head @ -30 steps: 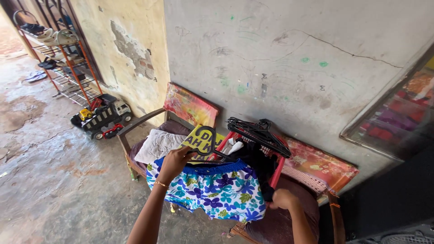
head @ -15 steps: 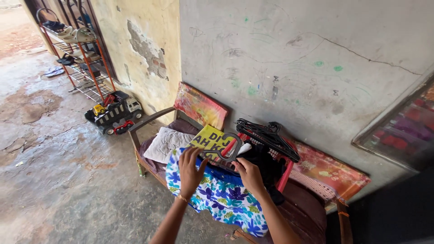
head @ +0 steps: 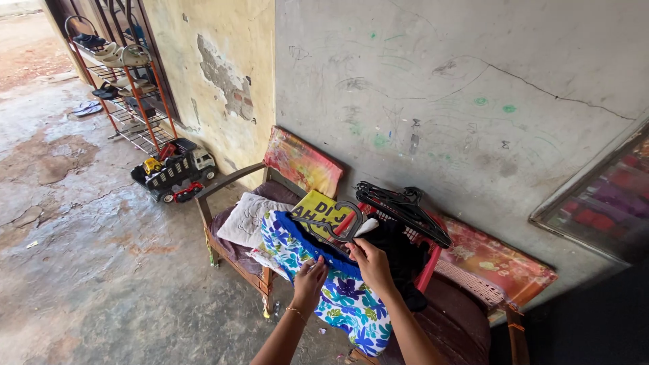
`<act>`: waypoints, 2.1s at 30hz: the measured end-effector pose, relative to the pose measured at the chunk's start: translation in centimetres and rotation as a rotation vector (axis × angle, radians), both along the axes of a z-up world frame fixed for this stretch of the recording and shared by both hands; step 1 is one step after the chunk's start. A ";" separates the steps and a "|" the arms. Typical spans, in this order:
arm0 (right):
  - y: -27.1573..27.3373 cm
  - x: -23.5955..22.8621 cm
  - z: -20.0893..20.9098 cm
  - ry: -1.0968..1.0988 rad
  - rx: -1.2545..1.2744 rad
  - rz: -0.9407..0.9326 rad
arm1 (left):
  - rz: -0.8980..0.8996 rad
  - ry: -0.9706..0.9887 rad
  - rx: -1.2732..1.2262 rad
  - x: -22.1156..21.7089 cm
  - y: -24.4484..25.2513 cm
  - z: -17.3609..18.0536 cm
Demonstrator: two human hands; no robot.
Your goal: Hanging clothes on a clothesline using hangers
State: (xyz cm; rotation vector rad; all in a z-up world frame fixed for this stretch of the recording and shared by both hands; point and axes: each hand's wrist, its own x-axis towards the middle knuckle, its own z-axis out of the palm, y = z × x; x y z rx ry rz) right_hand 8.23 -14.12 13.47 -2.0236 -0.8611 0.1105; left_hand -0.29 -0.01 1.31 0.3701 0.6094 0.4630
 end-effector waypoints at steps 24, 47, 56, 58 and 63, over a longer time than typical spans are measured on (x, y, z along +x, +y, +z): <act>5.3 -1.3 -1.1 -0.101 0.035 0.418 | 0.343 0.485 2.183 -9.6 9.3 9.6; 1.1 1.5 -2.6 -0.170 -0.072 0.312 | 0.241 0.548 1.986 -14.9 16.9 4.0; -0.9 4.1 -4.7 -0.166 -0.171 0.195 | 0.224 0.369 1.586 -14.0 16.4 4.8; -1.1 4.1 -4.3 -0.135 -0.130 0.168 | 0.224 0.341 1.734 -14.1 16.1 6.0; -0.9 4.5 -3.9 -0.259 -0.120 0.264 | 0.146 0.480 2.084 -13.5 15.5 7.1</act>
